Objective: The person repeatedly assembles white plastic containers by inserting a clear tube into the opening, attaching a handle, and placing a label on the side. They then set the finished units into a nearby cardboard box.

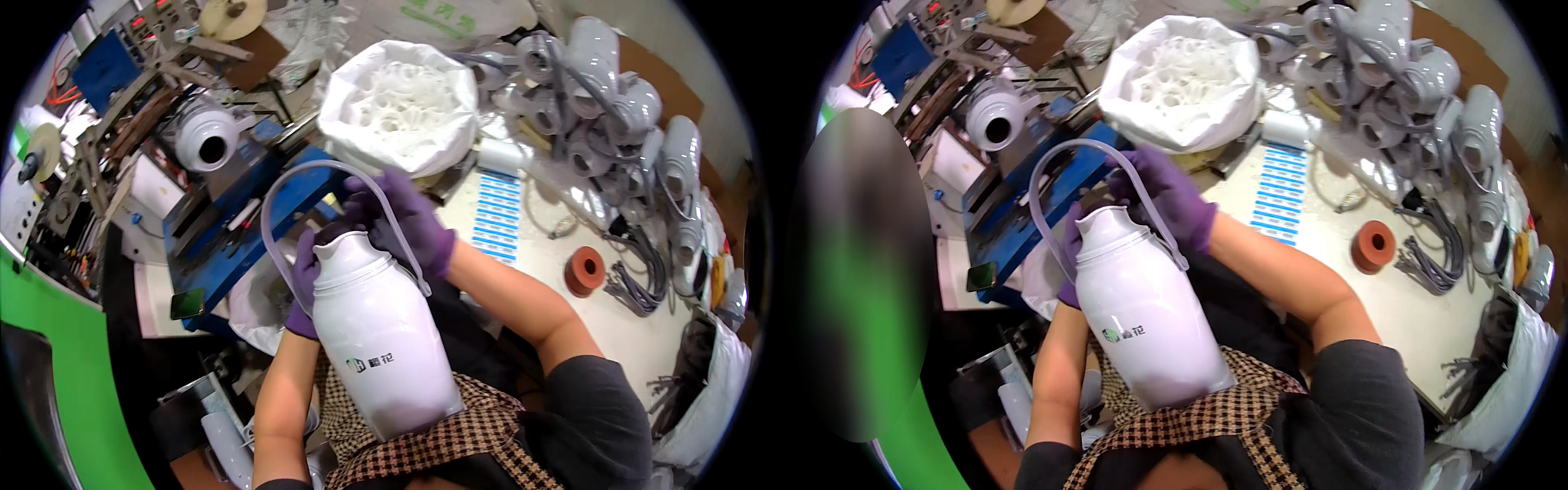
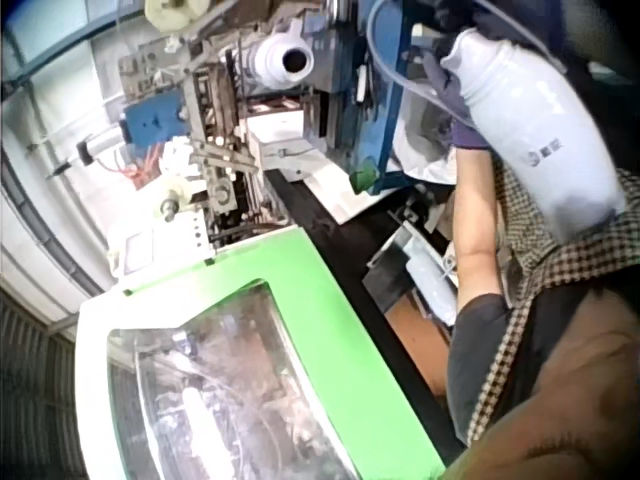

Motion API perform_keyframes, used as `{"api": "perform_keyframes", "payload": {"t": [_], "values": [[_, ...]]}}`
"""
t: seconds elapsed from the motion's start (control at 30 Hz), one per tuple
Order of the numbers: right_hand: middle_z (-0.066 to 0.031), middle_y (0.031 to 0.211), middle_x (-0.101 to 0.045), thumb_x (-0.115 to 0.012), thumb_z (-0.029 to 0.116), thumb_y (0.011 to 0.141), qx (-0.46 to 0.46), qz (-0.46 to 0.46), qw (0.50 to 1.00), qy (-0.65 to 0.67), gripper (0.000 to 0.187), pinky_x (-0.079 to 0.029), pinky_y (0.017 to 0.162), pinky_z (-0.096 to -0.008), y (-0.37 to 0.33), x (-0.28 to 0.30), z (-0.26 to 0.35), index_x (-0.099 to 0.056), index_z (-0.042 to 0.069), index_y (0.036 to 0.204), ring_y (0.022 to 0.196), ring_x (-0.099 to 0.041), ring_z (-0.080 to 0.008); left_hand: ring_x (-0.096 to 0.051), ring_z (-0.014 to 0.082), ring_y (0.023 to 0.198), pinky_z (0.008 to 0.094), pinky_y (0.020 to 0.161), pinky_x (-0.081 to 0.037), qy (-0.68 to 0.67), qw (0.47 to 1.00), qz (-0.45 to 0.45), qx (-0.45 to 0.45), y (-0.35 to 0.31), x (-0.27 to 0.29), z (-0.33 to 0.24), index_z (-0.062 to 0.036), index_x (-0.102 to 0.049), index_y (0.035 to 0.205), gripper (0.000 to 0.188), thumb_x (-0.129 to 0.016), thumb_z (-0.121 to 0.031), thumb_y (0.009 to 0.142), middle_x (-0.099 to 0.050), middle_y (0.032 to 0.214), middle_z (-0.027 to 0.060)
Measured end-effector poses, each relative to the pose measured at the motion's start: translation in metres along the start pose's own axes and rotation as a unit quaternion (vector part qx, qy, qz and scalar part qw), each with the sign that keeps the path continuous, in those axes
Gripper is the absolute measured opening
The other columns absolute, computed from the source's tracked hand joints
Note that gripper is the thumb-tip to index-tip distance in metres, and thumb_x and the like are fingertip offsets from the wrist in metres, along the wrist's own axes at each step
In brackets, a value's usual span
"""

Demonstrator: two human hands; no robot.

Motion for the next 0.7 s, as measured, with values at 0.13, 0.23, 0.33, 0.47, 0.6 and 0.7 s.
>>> {"api": "perform_keyframes", "payload": {"t": [0.13, 0.23, 0.33, 0.47, 0.6, 0.7], "values": [[-0.0114, 0.154, -0.045, -0.079, 0.044, 0.086, 0.145, 0.206, 0.895, -0.369, 0.082, -0.035, 0.117, -0.0364, -0.022, 0.038, 0.009, -0.047, 0.001, 0.148, 0.139, -0.044, -0.0207, -0.066, 0.0244, 0.109, 0.0368, 0.097, -0.053, 0.024, 0.997, -0.042, 0.058, -0.006, 0.048, 0.078, -0.0027, -0.062, 0.128, 0.033, -0.049, -0.025, 0.107, -0.068, 0.12, 0.0104], [-0.0124, 0.153, -0.047, -0.071, 0.052, 0.091, 0.139, 0.094, 0.927, -0.335, 0.086, -0.036, 0.118, -0.035, -0.084, 0.034, 0.101, -0.04, 0.002, 0.153, 0.138, -0.048, -0.0229, -0.065, 0.0236, 0.11, 0.0384, 0.098, -0.055, 0.348, 0.923, -0.111, -0.122, -0.048, -0.002, 0.032, -0.0035, -0.058, 0.136, 0.033, -0.053, -0.013, 0.105, -0.066, 0.126, 0.0117], [-0.0138, 0.16, -0.039, -0.043, 0.058, 0.102, 0.218, -0.162, 0.956, -0.108, 0.078, -0.034, 0.12, -0.0382, -0.259, 0.189, 0.184, -0.032, 0.006, 0.159, 0.144, -0.042, -0.0239, -0.063, 0.0265, 0.113, 0.042, 0.101, -0.053, -0.083, 0.99, -0.077, -0.088, -0.085, 0.069, 0.041, -0.0026, -0.059, 0.137, 0.036, -0.048, -0.019, 0.107, -0.065, 0.128, 0.0118], [-0.0138, 0.147, -0.053, -0.05, 0.05, 0.104, 0.643, -0.29, 0.682, -0.195, 0.061, -0.038, 0.117, -0.0498, -0.475, 0.118, 0.353, -0.048, 0.006, 0.146, 0.139, -0.046, -0.0304, -0.06, 0.0234, 0.108, 0.0385, 0.098, -0.051, -0.055, 0.933, -0.321, -0.154, -0.192, 0.17, -0.013, -0.0029, -0.059, 0.133, 0.036, -0.049, -0.025, 0.106, -0.065, 0.12, 0.0078], [-0.0131, 0.144, -0.054, -0.052, 0.045, 0.103, 0.508, -0.53, 0.633, -0.247, 0.055, -0.041, 0.112, -0.0501, -0.559, 0.158, 0.412, -0.052, 0.006, 0.142, 0.134, -0.048, -0.0295, -0.055, 0.0248, 0.119, 0.0402, 0.102, -0.047, 0.017, 0.851, -0.511, -0.117, -0.275, 0.199, -0.01, -0.0052, -0.056, 0.137, 0.038, -0.048, -0.024, 0.105, -0.058, 0.133, 0.0105], [-0.0131, 0.14, -0.055, -0.051, 0.04, 0.103, 0.398, -0.595, 0.579, -0.39, 0.05, -0.042, 0.109, -0.0483, -0.623, 0.198, 0.471, -0.053, 0.005, 0.138, 0.129, -0.05, -0.0287, -0.057, 0.0221, 0.097, 0.0372, 0.091, -0.048, -0.081, 0.925, -0.339, -0.152, -0.271, 0.222, 0.021, -0.0066, -0.061, 0.114, 0.017, -0.057, -0.017, 0.101, -0.061, 0.106, 0.0075]]}}
Point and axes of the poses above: each hand's wrist, its own y-axis towards the middle knuckle, its own x-axis out of the back of the hand, z = x × y, the point moved 10 cm from there along y, towards the middle knuckle
